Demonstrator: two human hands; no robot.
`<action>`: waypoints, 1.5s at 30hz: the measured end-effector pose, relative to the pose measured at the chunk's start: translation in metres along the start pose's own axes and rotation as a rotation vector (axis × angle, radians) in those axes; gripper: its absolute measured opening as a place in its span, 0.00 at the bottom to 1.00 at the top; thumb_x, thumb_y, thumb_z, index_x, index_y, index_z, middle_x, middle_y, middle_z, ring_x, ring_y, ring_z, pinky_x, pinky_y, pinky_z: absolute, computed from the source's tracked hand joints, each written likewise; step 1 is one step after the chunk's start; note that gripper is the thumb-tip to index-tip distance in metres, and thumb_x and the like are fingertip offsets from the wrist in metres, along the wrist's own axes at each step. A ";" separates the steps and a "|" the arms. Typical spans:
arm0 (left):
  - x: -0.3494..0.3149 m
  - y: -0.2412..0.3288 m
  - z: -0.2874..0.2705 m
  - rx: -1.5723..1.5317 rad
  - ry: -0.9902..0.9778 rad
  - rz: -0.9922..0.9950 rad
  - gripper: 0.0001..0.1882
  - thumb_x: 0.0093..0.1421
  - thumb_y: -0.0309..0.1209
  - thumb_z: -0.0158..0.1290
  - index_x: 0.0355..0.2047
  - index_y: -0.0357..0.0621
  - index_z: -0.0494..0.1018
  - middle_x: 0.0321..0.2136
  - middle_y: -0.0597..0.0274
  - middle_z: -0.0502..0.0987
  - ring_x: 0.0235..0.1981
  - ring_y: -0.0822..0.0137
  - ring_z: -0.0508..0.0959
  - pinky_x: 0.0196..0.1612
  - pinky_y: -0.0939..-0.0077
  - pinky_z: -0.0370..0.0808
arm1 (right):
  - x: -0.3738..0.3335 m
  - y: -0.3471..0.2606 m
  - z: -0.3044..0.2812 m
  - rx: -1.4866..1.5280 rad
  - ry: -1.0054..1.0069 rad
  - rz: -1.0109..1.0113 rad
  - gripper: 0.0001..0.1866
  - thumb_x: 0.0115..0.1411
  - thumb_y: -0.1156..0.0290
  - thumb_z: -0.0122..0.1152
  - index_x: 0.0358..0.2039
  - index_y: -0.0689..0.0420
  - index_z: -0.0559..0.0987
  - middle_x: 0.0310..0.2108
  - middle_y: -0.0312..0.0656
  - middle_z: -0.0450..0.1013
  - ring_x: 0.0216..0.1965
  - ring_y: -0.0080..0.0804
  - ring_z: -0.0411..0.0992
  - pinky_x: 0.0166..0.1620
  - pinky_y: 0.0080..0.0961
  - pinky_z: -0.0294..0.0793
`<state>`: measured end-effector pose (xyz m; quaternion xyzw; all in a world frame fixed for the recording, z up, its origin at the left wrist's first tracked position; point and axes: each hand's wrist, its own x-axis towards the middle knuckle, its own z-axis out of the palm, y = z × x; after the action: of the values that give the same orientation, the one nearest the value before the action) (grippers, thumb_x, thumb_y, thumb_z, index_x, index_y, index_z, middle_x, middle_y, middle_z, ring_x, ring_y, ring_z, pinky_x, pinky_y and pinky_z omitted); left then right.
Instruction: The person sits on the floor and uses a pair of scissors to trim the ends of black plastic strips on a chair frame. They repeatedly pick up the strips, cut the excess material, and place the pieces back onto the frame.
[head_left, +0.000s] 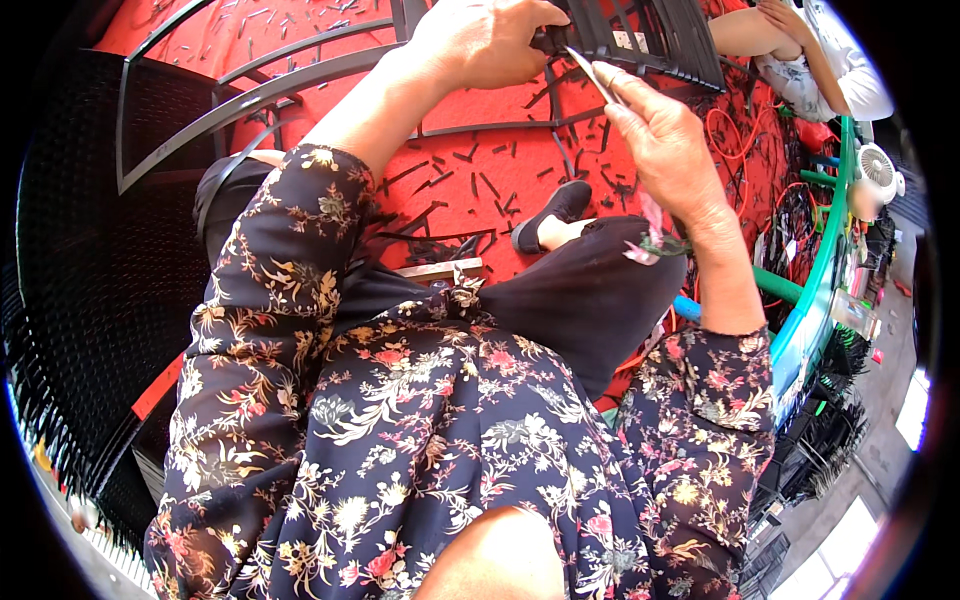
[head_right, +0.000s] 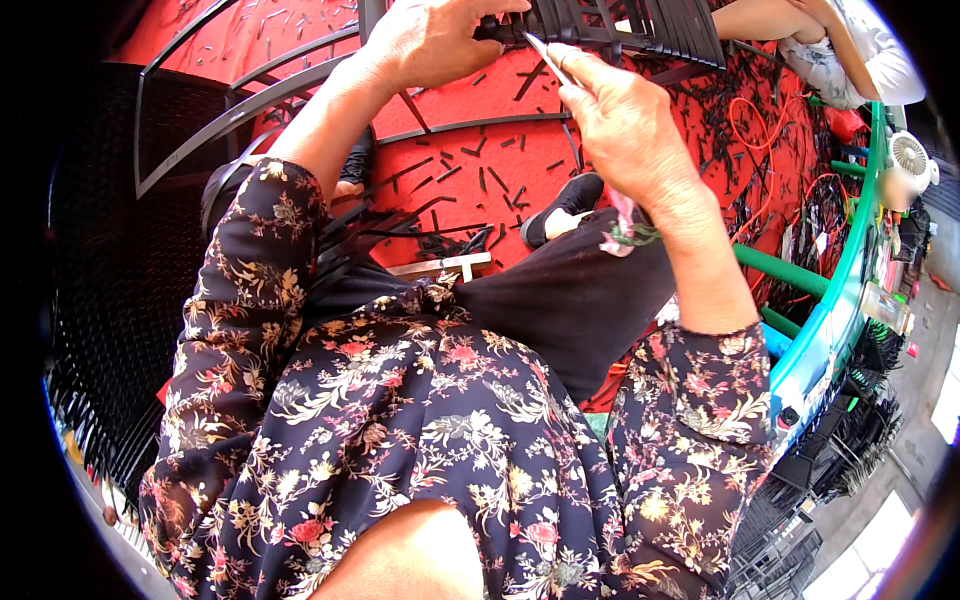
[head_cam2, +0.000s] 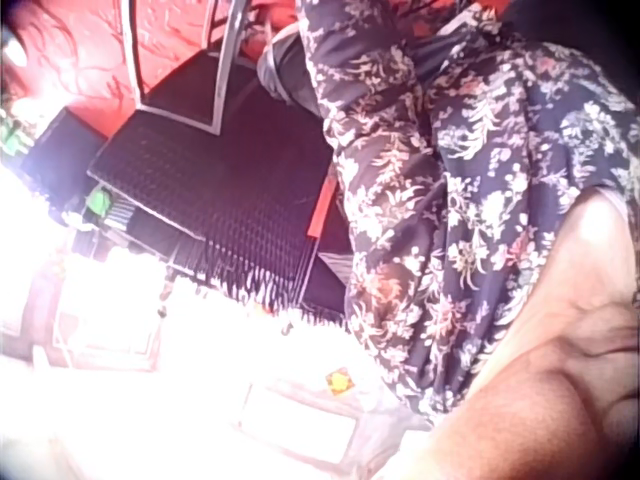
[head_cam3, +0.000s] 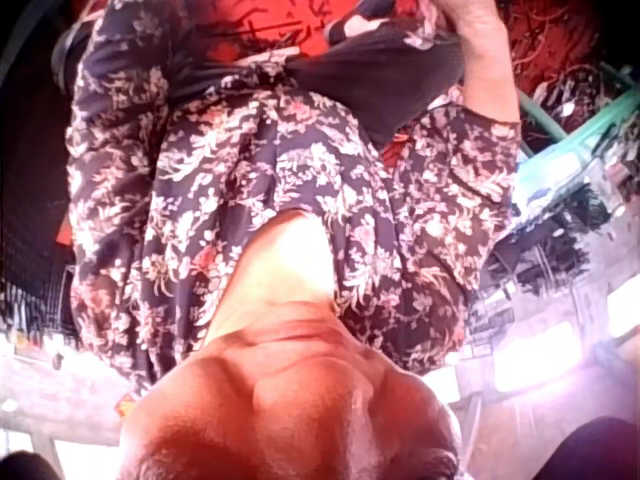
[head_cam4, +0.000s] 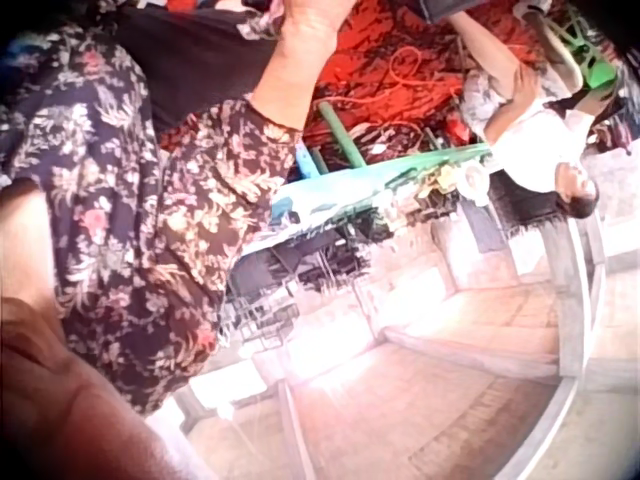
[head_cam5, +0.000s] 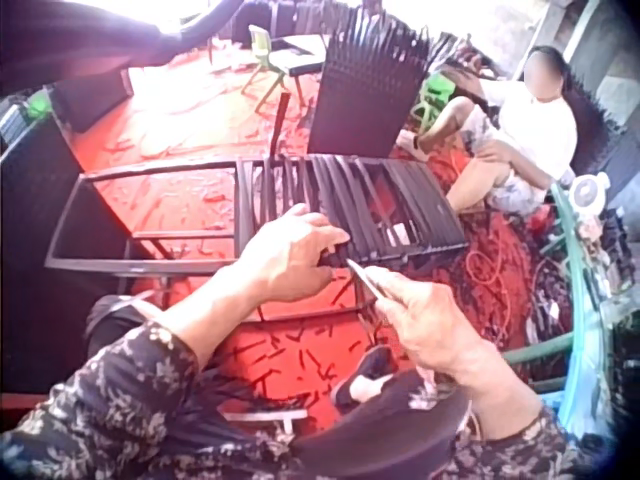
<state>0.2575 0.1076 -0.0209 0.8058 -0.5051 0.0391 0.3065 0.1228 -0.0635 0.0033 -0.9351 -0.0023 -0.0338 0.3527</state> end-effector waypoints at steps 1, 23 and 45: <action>0.001 0.003 -0.001 0.007 -0.014 -0.011 0.19 0.42 0.33 0.58 0.37 0.41 0.74 0.33 0.54 0.74 0.40 0.56 0.72 0.48 0.65 0.66 | 0.002 0.001 -0.005 -0.006 -0.033 0.008 0.17 0.56 0.71 0.54 0.48 0.56 0.72 0.38 0.50 0.74 0.41 0.38 0.74 0.44 0.26 0.72; 0.006 -0.006 0.000 -0.022 -0.081 -0.155 0.14 0.40 0.32 0.57 0.29 0.42 0.76 0.27 0.53 0.75 0.35 0.54 0.73 0.41 0.64 0.70 | 0.012 -0.005 0.013 -0.095 0.016 -0.012 0.16 0.57 0.71 0.51 0.47 0.57 0.73 0.41 0.52 0.71 0.42 0.46 0.71 0.45 0.31 0.72; 0.020 -0.024 0.013 -0.109 -0.050 -0.143 0.10 0.41 0.30 0.53 0.26 0.40 0.75 0.25 0.47 0.75 0.31 0.50 0.75 0.36 0.61 0.72 | 0.027 0.005 0.021 -0.154 0.015 0.079 0.18 0.55 0.69 0.52 0.48 0.54 0.72 0.40 0.51 0.72 0.43 0.46 0.71 0.47 0.32 0.70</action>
<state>0.2835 0.0922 -0.0350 0.8226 -0.4553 -0.0303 0.3394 0.1516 -0.0542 -0.0140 -0.9585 0.0400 -0.0269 0.2810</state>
